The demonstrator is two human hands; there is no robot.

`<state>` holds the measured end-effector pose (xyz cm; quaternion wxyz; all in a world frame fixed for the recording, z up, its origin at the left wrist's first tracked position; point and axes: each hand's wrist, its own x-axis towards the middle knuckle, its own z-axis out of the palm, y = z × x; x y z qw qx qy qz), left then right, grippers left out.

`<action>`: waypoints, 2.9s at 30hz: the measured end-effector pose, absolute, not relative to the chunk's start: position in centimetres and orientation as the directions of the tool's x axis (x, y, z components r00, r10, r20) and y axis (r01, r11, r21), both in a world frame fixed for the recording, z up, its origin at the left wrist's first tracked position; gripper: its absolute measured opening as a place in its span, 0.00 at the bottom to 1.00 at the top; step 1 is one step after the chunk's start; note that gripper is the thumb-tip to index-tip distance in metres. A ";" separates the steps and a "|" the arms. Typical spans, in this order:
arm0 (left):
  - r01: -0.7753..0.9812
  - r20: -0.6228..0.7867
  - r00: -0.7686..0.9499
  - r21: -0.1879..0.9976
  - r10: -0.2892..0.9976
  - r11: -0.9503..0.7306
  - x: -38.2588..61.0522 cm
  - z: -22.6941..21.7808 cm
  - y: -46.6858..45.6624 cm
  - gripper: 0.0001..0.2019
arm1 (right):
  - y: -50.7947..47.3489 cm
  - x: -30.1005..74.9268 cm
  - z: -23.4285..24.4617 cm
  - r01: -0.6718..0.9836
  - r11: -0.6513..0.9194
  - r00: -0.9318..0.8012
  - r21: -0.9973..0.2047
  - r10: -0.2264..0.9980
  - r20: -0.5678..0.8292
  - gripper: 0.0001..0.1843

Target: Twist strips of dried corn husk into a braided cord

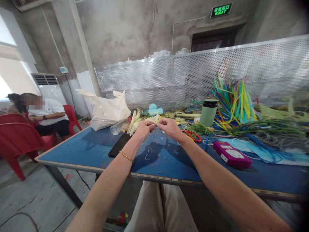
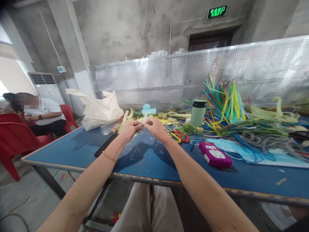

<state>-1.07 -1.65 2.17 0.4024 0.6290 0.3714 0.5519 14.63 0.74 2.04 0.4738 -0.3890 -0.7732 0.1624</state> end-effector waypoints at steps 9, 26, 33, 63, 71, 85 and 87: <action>0.038 0.413 0.101 0.908 0.905 -0.418 -1.4 2.0 -1.3 0.08 | 0.8 14.8 2.0 0.496 0.591 -0.224 -0.636 0.795 0.564 0.12; 0.036 0.384 0.163 0.918 0.909 -0.394 -1.7 1.7 -0.8 0.11 | 1.3 15.4 1.8 0.299 0.544 -0.275 -0.784 0.836 0.475 0.15; 0.053 0.382 0.206 0.915 0.901 -0.400 -1.3 2.2 -1.7 0.11 | 0.2 15.1 2.5 0.124 0.461 -0.225 -0.879 0.876 0.428 0.18; -0.106 0.353 0.199 0.935 0.914 -0.338 -0.8 1.6 -0.8 0.14 | 0.3 13.8 2.0 0.106 0.447 -0.039 -0.888 0.895 0.445 0.08; -0.249 0.327 0.223 0.930 0.918 -0.271 -0.5 1.5 -0.3 0.14 | -0.1 13.5 2.3 -0.013 0.408 -0.011 -0.913 0.913 0.408 0.06; -0.308 0.341 0.289 0.918 0.895 -0.250 -0.7 1.5 -0.6 0.15 | 0.5 14.2 2.0 0.003 0.443 -0.012 -0.896 0.896 0.443 0.06; -0.280 0.341 0.276 0.923 0.899 -0.264 -0.7 1.5 -0.7 0.14 | 0.3 14.1 2.0 0.009 0.445 -0.020 -0.895 0.895 0.445 0.07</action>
